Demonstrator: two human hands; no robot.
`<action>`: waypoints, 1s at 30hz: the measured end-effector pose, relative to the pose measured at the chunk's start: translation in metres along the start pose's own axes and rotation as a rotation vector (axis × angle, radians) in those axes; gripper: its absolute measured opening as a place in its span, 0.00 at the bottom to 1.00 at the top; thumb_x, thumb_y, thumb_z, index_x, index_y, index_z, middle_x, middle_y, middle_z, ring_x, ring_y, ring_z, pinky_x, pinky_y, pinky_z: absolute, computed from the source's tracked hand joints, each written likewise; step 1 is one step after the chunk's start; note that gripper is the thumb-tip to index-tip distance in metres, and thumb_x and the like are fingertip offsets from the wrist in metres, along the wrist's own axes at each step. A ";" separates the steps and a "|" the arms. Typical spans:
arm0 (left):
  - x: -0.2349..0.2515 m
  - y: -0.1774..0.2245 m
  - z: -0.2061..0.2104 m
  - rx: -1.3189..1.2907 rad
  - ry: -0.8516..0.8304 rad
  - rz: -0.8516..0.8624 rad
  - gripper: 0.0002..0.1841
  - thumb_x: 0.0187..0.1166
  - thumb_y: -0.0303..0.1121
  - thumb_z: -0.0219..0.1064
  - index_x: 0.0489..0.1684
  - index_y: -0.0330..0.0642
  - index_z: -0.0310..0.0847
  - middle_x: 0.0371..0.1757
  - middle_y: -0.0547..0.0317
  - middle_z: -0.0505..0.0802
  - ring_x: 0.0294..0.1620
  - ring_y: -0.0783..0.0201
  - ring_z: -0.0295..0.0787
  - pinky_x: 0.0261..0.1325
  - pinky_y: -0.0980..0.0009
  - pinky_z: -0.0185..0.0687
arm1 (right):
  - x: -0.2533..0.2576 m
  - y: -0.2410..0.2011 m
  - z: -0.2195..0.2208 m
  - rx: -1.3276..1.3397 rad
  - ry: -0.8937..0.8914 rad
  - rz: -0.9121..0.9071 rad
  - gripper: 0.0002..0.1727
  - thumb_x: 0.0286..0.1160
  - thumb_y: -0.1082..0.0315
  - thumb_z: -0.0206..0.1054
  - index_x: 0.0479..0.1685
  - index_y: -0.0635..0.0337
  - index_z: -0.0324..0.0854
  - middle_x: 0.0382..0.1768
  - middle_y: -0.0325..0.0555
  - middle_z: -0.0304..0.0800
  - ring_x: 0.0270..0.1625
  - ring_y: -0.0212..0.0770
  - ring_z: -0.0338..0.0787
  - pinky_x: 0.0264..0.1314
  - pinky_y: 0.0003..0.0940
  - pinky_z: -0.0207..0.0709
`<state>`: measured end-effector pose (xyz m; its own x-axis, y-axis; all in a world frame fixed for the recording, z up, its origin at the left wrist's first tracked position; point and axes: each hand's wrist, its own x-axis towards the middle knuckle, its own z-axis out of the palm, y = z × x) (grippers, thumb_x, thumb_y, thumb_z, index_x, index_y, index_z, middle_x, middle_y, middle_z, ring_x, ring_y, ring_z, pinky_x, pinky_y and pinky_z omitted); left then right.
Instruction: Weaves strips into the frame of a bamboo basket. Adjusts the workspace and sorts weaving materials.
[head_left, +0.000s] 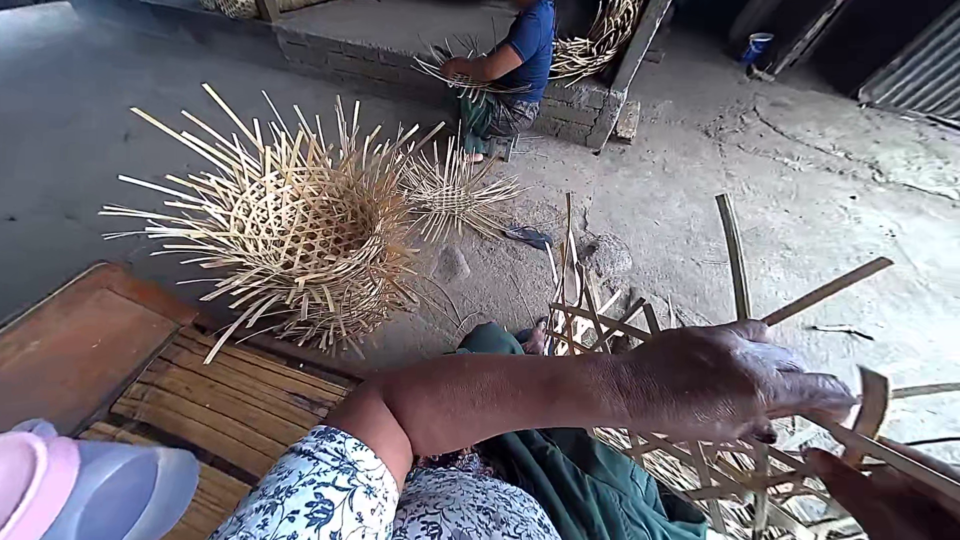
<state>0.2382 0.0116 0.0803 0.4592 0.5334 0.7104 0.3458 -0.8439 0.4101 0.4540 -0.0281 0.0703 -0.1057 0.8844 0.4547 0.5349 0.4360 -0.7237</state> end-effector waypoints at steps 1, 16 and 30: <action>0.001 -0.002 -0.003 -0.052 -0.040 -0.024 0.15 0.62 0.21 0.80 0.48 0.36 0.93 0.40 0.52 0.96 0.47 0.56 0.90 0.54 0.62 0.81 | 0.004 0.004 0.001 0.146 -0.042 0.042 0.11 0.67 0.71 0.78 0.42 0.58 0.79 0.32 0.24 0.87 0.30 0.17 0.82 0.34 0.17 0.79; -0.011 0.000 -0.009 0.157 -0.053 -0.123 0.16 0.69 0.28 0.71 0.55 0.49 0.94 0.33 0.62 0.89 0.37 0.62 0.83 0.37 0.66 0.80 | -0.015 -0.025 0.012 -0.653 0.117 -0.186 0.14 0.84 0.60 0.61 0.49 0.56 0.92 0.30 0.50 0.88 0.30 0.50 0.89 0.27 0.48 0.80; -0.006 0.000 -0.014 0.333 -0.154 0.259 0.22 0.81 0.40 0.68 0.73 0.46 0.84 0.50 0.48 0.95 0.45 0.53 0.93 0.43 0.61 0.88 | 0.009 -0.032 0.010 -0.343 -0.043 -0.077 0.08 0.70 0.62 0.77 0.27 0.54 0.90 0.23 0.40 0.89 0.25 0.40 0.88 0.28 0.47 0.81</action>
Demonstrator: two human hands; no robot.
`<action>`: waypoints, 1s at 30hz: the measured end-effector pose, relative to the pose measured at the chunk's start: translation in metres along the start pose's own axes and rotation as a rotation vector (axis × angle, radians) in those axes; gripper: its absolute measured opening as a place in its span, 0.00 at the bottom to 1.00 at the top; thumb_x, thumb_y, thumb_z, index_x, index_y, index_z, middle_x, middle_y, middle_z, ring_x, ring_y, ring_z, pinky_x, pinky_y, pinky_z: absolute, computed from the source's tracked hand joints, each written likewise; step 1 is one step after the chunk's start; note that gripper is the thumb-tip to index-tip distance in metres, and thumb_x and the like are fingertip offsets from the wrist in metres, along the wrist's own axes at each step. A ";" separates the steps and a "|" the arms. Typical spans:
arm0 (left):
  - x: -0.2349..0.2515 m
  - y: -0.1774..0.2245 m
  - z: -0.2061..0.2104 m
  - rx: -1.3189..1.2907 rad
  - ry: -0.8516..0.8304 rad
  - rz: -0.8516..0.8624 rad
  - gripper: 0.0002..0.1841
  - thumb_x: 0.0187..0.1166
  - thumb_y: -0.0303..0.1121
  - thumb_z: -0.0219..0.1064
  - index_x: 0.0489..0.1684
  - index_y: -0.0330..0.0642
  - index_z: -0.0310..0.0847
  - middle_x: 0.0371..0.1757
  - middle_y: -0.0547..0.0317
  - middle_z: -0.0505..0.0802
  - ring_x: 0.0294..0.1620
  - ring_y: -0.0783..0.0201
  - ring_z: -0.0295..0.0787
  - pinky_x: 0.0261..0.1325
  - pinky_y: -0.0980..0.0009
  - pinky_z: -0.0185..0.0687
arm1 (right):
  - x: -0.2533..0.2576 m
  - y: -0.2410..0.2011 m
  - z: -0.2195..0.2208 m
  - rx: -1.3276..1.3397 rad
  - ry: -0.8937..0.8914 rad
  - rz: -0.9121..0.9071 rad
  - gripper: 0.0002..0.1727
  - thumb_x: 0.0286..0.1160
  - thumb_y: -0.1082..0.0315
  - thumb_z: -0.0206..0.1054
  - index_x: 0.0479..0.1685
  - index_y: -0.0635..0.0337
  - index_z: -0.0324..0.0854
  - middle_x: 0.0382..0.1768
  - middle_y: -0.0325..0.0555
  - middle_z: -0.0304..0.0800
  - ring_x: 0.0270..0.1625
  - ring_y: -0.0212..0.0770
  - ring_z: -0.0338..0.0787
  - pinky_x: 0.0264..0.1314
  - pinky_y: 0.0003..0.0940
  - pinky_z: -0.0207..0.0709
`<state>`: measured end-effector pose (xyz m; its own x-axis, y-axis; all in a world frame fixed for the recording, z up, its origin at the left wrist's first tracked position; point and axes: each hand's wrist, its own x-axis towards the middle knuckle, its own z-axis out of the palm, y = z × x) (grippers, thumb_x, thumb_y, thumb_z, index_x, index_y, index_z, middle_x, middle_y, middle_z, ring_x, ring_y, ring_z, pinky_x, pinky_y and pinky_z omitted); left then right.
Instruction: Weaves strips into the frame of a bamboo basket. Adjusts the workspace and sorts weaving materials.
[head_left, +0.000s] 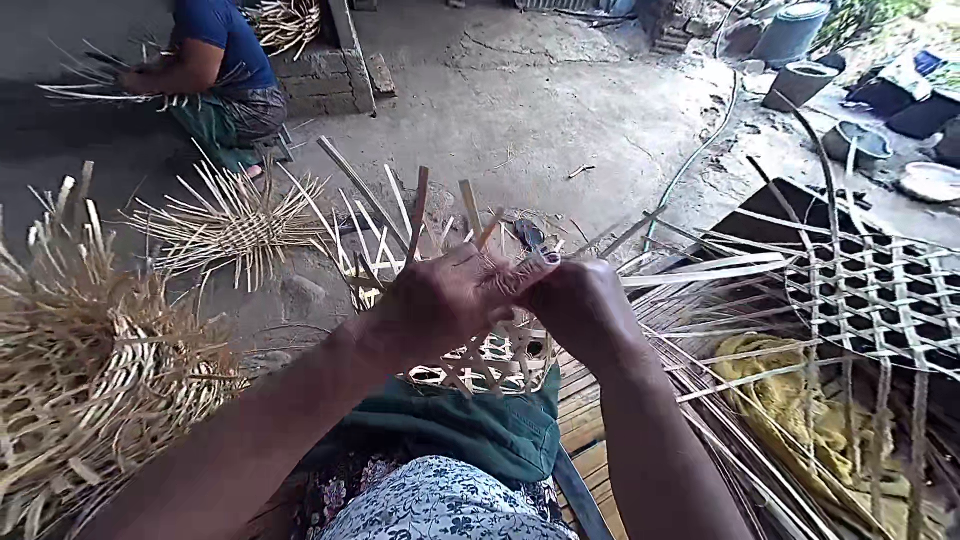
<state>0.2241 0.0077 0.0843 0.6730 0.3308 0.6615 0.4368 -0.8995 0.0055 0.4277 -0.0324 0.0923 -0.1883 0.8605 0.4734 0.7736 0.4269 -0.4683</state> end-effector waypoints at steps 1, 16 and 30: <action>0.002 -0.007 0.001 0.058 -0.078 0.016 0.23 0.82 0.40 0.67 0.76 0.49 0.82 0.48 0.49 0.95 0.43 0.50 0.91 0.38 0.58 0.86 | -0.003 0.000 0.006 0.027 0.072 -0.017 0.02 0.69 0.67 0.77 0.33 0.55 0.93 0.31 0.41 0.92 0.31 0.39 0.91 0.33 0.43 0.86; -0.003 -0.003 -0.003 -0.179 0.135 -0.305 0.11 0.71 0.34 0.78 0.49 0.43 0.91 0.41 0.62 0.94 0.42 0.64 0.83 0.46 0.68 0.77 | -0.025 -0.012 0.030 -0.012 0.325 0.136 0.15 0.75 0.66 0.70 0.58 0.53 0.91 0.32 0.43 0.85 0.28 0.38 0.83 0.29 0.37 0.78; -0.023 -0.011 -0.006 0.035 0.006 -0.213 0.30 0.63 0.54 0.81 0.57 0.41 0.91 0.44 0.51 0.92 0.46 0.51 0.85 0.48 0.59 0.82 | -0.020 0.008 0.032 0.569 0.139 -0.046 0.09 0.72 0.74 0.74 0.48 0.58 0.91 0.42 0.40 0.92 0.36 0.29 0.91 0.39 0.26 0.90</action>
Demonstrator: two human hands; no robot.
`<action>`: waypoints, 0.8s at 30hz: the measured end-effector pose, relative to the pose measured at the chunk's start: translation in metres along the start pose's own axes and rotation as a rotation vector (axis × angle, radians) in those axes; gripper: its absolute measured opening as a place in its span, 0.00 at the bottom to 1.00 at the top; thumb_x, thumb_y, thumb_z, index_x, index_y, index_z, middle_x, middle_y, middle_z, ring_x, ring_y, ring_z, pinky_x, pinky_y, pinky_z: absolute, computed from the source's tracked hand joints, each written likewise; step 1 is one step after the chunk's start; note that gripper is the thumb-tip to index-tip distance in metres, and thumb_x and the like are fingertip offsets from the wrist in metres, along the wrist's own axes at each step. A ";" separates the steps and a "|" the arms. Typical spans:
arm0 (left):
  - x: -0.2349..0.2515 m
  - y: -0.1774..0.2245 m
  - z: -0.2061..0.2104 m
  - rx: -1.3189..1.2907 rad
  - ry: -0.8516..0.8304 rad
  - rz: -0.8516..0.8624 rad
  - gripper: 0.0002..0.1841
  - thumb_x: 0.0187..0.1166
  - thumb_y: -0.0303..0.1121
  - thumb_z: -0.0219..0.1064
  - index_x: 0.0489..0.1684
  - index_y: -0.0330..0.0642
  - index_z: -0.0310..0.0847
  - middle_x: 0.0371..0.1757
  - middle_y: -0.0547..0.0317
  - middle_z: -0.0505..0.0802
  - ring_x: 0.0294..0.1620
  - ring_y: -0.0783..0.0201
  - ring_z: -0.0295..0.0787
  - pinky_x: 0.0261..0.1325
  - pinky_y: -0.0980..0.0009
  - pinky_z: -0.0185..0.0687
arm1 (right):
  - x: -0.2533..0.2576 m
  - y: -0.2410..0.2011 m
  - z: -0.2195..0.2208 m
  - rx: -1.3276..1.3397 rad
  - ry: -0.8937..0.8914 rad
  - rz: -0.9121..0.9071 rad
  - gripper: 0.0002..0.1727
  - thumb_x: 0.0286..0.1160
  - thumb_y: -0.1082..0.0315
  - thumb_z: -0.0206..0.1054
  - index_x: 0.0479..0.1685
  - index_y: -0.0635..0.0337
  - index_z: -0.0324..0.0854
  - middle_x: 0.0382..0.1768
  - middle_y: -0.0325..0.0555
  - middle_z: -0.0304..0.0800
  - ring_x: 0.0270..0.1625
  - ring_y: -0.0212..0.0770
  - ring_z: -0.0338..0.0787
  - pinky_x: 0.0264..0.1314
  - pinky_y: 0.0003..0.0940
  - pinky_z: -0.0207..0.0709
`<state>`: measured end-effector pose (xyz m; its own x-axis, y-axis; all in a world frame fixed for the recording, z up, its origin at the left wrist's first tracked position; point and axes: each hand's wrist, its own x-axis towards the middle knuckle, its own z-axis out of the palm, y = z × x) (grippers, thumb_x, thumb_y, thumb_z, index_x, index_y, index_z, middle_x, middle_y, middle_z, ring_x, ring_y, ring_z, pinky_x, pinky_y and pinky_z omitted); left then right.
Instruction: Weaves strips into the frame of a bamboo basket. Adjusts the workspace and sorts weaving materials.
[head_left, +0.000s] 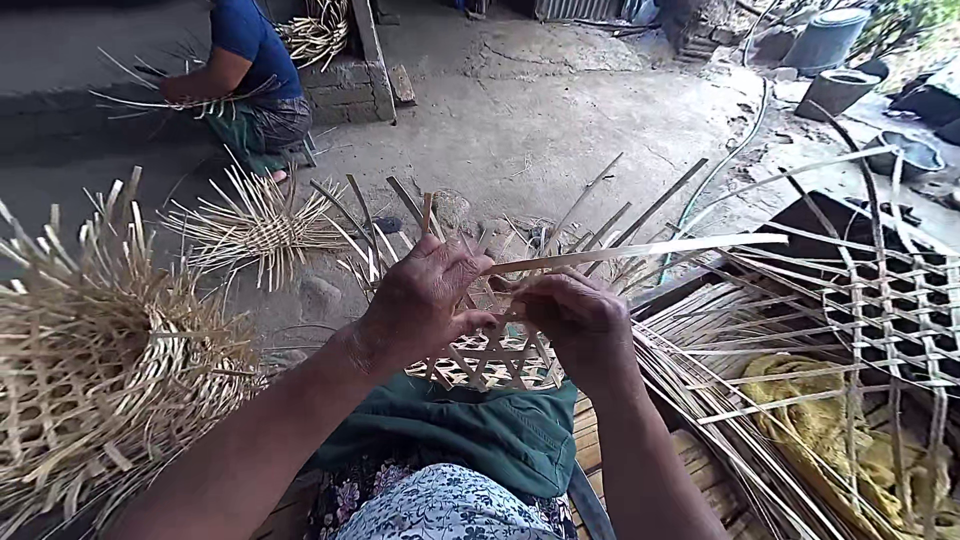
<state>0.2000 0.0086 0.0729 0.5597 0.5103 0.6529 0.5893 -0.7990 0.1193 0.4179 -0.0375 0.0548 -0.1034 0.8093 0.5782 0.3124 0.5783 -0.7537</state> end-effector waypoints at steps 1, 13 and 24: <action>0.000 0.003 0.000 0.036 -0.004 0.005 0.27 0.66 0.53 0.79 0.55 0.41 0.92 0.41 0.50 0.91 0.45 0.50 0.85 0.45 0.58 0.83 | -0.002 -0.008 0.004 -0.227 0.026 -0.026 0.11 0.74 0.71 0.72 0.53 0.55 0.91 0.41 0.39 0.92 0.35 0.29 0.90 0.37 0.26 0.88; 0.008 0.008 -0.019 -0.706 -0.210 -0.413 0.14 0.80 0.29 0.69 0.62 0.51 0.89 0.22 0.69 0.83 0.18 0.75 0.76 0.21 0.77 0.74 | 0.001 -0.032 -0.010 -0.621 -0.174 -0.008 0.14 0.83 0.55 0.64 0.34 0.49 0.90 0.20 0.35 0.85 0.22 0.35 0.85 0.22 0.39 0.76; 0.014 0.032 0.001 -0.065 0.141 0.162 0.19 0.81 0.29 0.68 0.70 0.39 0.84 0.43 0.48 0.93 0.43 0.56 0.93 0.45 0.64 0.89 | 0.005 -0.037 -0.001 -0.719 -0.066 0.100 0.15 0.74 0.57 0.68 0.19 0.51 0.83 0.11 0.37 0.77 0.16 0.40 0.81 0.17 0.44 0.68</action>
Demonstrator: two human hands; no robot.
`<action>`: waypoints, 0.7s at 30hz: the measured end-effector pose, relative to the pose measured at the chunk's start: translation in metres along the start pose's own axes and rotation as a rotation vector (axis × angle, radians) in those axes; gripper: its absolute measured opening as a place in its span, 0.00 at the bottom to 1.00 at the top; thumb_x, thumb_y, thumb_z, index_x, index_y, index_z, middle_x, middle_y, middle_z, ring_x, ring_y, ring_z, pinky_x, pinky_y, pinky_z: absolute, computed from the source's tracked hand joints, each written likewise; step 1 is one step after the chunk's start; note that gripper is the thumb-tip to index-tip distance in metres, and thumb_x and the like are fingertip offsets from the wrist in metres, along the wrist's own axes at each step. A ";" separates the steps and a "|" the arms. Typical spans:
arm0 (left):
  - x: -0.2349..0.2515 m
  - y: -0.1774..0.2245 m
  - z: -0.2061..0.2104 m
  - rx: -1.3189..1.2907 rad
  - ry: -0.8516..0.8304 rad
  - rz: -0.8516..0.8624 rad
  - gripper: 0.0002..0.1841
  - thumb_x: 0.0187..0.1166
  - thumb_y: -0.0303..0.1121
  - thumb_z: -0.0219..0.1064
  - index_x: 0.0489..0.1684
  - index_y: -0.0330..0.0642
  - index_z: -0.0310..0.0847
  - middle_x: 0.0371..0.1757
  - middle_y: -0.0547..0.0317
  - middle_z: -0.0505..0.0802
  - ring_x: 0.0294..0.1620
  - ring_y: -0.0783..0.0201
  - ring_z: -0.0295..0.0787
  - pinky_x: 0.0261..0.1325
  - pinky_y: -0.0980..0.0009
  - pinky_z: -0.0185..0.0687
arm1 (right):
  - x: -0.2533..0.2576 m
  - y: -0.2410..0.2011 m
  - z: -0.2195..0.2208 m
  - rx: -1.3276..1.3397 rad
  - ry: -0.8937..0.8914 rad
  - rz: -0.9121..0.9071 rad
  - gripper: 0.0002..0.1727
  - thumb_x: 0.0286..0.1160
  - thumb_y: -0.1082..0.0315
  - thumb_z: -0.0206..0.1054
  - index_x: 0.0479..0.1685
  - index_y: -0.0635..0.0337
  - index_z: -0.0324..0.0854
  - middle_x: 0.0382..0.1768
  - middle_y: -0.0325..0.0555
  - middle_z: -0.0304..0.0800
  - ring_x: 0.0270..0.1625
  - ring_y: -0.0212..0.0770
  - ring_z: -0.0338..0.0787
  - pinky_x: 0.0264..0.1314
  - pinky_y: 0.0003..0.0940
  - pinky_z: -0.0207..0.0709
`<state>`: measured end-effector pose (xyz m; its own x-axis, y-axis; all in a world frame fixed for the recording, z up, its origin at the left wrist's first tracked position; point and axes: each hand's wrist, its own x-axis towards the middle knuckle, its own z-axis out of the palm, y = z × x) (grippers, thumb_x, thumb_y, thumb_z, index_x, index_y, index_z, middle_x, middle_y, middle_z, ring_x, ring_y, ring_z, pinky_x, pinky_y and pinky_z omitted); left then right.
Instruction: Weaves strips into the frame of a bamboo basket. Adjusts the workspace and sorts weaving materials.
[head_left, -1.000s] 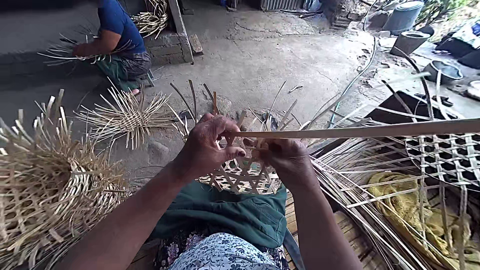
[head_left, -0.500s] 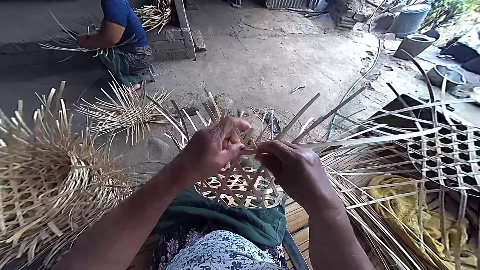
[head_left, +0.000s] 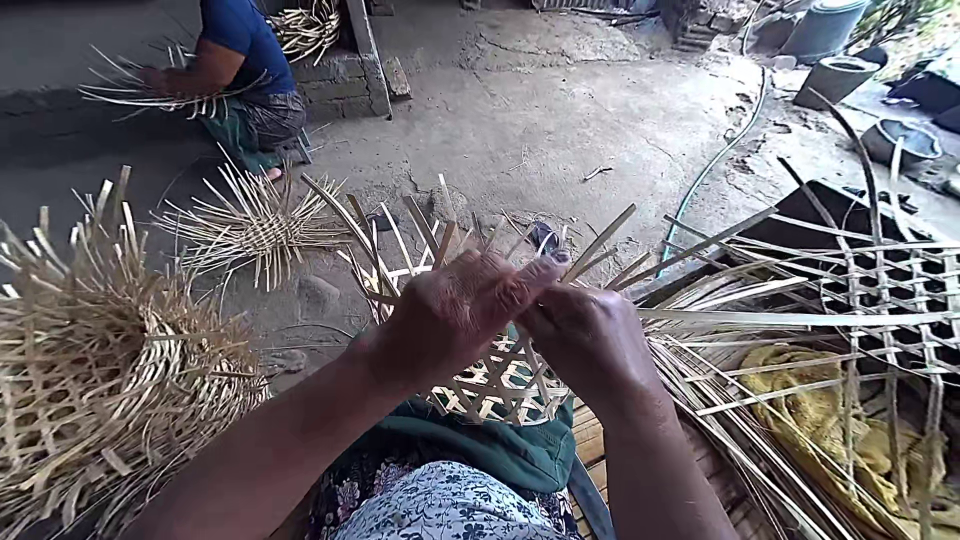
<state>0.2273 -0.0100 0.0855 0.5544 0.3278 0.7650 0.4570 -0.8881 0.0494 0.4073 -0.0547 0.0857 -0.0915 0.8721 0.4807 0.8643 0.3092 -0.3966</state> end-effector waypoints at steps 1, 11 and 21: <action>0.000 0.000 0.001 0.024 -0.056 0.052 0.19 0.83 0.31 0.66 0.71 0.41 0.84 0.48 0.46 0.94 0.47 0.54 0.94 0.46 0.63 0.90 | 0.000 0.002 0.002 0.052 0.054 -0.022 0.11 0.70 0.61 0.70 0.21 0.52 0.85 0.13 0.38 0.80 0.17 0.39 0.82 0.19 0.43 0.70; 0.015 -0.018 -0.021 0.070 -0.111 -0.116 0.27 0.71 0.42 0.78 0.70 0.44 0.86 0.40 0.53 0.93 0.39 0.55 0.83 0.42 0.62 0.78 | -0.007 0.016 0.021 0.392 0.289 0.119 0.15 0.68 0.59 0.80 0.44 0.58 0.83 0.32 0.38 0.86 0.28 0.27 0.82 0.29 0.24 0.79; 0.004 -0.011 -0.021 -0.278 -0.061 -0.280 0.13 0.66 0.39 0.81 0.45 0.48 0.90 0.39 0.72 0.93 0.41 0.75 0.80 0.47 0.75 0.73 | -0.015 -0.006 -0.003 0.100 0.231 0.063 0.15 0.75 0.63 0.71 0.59 0.48 0.93 0.37 0.42 0.88 0.27 0.34 0.81 0.27 0.34 0.74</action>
<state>0.2098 -0.0055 0.1008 0.4795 0.5803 0.6582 0.3947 -0.8126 0.4288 0.4053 -0.0707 0.0833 0.0864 0.7843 0.6143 0.8107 0.3031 -0.5009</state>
